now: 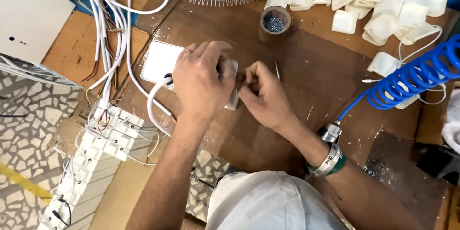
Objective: The recorder is seen assembling a white electronic unit by inserting components, screwing them in place, and fitting plastic covers.
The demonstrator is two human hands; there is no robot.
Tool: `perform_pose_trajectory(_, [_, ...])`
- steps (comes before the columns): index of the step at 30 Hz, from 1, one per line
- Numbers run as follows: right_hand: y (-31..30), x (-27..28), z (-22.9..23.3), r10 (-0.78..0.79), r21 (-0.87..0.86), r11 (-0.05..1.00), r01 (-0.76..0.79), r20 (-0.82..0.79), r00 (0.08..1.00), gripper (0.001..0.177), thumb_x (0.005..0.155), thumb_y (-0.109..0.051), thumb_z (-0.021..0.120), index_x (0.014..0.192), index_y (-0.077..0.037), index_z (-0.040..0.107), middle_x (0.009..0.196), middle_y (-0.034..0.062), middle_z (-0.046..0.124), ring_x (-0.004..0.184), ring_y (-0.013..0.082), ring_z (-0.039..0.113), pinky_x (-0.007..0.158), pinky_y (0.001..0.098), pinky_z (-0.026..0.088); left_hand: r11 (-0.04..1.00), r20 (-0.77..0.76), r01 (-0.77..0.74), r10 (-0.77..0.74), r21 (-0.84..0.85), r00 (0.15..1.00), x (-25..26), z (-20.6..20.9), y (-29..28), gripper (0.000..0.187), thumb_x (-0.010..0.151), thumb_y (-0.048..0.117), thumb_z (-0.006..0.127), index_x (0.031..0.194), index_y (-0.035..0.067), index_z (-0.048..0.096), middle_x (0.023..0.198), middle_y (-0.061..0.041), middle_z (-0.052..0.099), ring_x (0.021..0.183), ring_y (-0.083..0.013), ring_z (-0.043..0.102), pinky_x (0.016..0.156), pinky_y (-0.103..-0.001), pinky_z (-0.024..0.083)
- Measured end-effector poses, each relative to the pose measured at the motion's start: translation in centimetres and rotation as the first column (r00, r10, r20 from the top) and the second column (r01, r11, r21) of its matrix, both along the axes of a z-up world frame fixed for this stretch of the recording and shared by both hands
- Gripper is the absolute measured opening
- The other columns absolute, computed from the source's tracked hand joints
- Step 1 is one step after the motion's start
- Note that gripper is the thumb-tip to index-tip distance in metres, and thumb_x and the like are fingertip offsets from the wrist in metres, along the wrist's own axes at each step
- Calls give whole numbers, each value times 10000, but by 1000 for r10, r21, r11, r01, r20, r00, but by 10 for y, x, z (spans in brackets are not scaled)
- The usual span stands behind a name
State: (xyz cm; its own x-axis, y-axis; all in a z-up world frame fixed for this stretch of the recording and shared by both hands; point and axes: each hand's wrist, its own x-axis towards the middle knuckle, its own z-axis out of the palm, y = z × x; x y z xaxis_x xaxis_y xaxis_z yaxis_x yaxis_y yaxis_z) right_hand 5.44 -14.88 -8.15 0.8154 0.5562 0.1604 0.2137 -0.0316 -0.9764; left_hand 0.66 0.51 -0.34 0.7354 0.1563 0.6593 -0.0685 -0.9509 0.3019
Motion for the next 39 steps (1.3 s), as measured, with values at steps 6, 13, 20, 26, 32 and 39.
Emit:
perform_pose_trajectory(6, [-3,0,15,60,24,998,-59,-27,998,208,852,6,602,969,-92,460,788,74,584,568,125,541,471,268,438,999,26,-35,35,2,999,0,-6,0,207,749,110,675,934,185,725,719,3,642,761,-295,715,864,-432,559])
perform_pose_trajectory(13, [-3,-2,38,92,-287,955,72,517,851,174,866,-62,614,937,-143,478,802,73,532,482,332,624,411,414,487,999,-3,-4,4,-36,1000,-2,3,0,170,751,129,688,914,162,724,709,-52,653,727,-343,709,830,-462,561])
perform_pose_trajectory(20, [8,-10,32,-7,135,987,83,-486,874,168,851,22,516,924,-102,429,703,7,371,439,128,439,368,273,356,1000,-19,-9,9,-28,1000,-4,-1,1,137,769,141,675,890,163,735,701,-59,673,709,-340,715,814,-448,568])
perform_pose_trajectory(26, [8,-15,37,-58,105,984,141,-561,826,120,861,-51,553,903,-131,474,693,-23,346,461,88,418,372,233,331,999,-22,-24,23,-48,999,-9,2,-2,114,784,133,668,871,169,733,696,-49,682,714,-324,720,787,-441,569])
perform_pose_trajectory(32, [-4,-12,39,65,-214,977,19,377,924,223,877,-6,598,1051,-72,475,711,156,605,617,368,659,495,455,479,999,12,-16,16,-35,1000,5,-32,10,121,775,97,666,815,185,739,664,-65,678,698,-351,714,712,-460,576])
perform_pose_trajectory(39, [-12,-1,10,134,-313,936,159,737,663,272,883,-158,619,1047,-201,407,1045,107,556,669,461,688,577,555,565,998,-17,-33,32,-55,999,-8,-3,-5,114,777,105,659,811,184,734,671,-66,688,713,-356,715,701,-488,579])
